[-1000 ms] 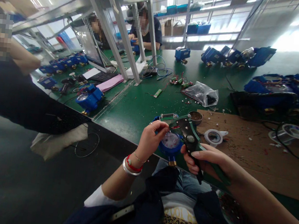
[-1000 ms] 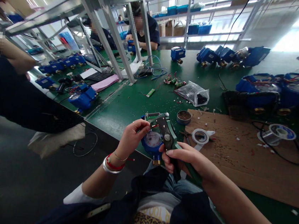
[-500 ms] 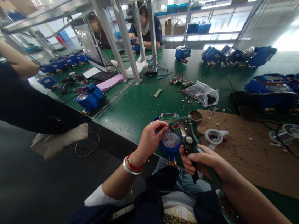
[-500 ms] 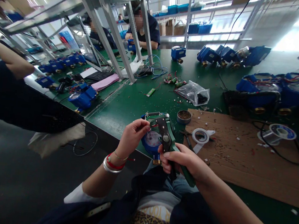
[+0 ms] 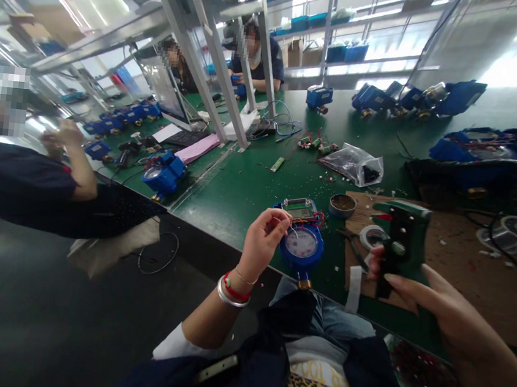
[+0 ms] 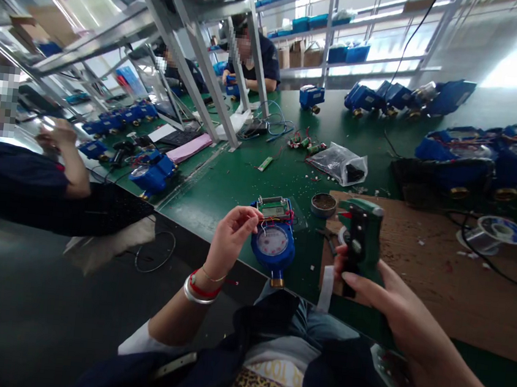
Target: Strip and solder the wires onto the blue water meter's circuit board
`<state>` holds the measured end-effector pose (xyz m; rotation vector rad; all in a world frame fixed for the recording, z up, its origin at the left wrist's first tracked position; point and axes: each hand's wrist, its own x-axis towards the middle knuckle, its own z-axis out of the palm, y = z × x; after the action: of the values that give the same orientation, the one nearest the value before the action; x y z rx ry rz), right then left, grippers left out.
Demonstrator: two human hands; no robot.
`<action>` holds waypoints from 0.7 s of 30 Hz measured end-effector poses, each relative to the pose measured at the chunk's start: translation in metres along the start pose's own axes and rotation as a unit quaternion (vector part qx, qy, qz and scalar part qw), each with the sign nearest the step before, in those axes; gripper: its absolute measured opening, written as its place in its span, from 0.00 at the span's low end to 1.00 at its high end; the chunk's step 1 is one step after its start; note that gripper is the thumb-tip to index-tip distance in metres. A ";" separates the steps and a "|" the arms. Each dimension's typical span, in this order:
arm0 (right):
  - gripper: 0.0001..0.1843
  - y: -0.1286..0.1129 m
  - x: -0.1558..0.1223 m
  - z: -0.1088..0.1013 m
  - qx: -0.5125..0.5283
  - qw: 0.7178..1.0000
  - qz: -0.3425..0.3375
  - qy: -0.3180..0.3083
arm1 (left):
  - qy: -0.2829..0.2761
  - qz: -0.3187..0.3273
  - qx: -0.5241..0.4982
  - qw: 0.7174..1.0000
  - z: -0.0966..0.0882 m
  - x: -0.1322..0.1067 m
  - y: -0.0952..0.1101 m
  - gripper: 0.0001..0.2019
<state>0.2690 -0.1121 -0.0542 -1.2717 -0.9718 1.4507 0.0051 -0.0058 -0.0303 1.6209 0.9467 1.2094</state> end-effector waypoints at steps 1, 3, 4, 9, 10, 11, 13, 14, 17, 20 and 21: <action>0.25 0.006 -0.001 -0.017 -0.057 0.997 -0.005 0.046 | 0.002 0.004 -0.011 1.000 -0.001 -0.001 0.000 0.10; 0.27 0.021 0.000 -0.053 -0.276 0.946 -0.035 0.167 | 0.015 0.001 -0.021 1.000 -0.002 -0.002 -0.001 0.10; 0.31 0.030 0.001 -0.072 -0.373 0.900 -0.032 0.222 | 0.023 -0.006 -0.024 0.999 -0.003 -0.002 -0.002 0.10; 0.40 0.080 0.009 -0.153 -0.594 0.728 -0.028 0.342 | 0.039 -0.048 -0.081 0.995 -0.008 -0.004 -0.010 0.09; 0.40 0.088 0.011 -0.163 -0.612 0.706 -0.022 0.355 | 0.039 -0.051 -0.088 0.994 -0.008 -0.004 -0.011 0.09; 0.39 0.093 0.012 -0.170 -0.631 0.686 -0.015 0.362 | 0.041 -0.054 -0.090 0.994 -0.009 -0.004 -0.012 0.09; 0.37 0.095 0.015 -0.174 -0.657 0.653 -0.012 0.378 | 0.043 -0.058 -0.091 0.993 -0.009 -0.005 -0.014 0.08; 0.36 0.093 0.018 -0.171 -0.665 0.641 -0.018 0.383 | 0.044 -0.059 -0.093 0.993 -0.010 -0.006 -0.015 0.08; 0.37 0.075 0.029 -0.148 -0.662 0.630 -0.071 0.400 | 0.041 -0.054 -0.101 0.993 -0.010 -0.008 -0.016 0.06; 0.34 0.050 0.044 -0.110 -0.615 0.677 -0.169 0.367 | 0.033 -0.037 -0.109 0.993 -0.009 -0.011 -0.016 0.04; 0.32 0.042 0.049 -0.097 -0.599 0.695 -0.191 0.348 | 0.030 -0.031 -0.107 0.993 -0.009 -0.012 -0.015 0.04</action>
<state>0.3581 -0.0762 -0.1203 -2.0878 -1.5276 -0.2599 -0.0080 -0.0099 -0.0472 1.3842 0.8673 1.2769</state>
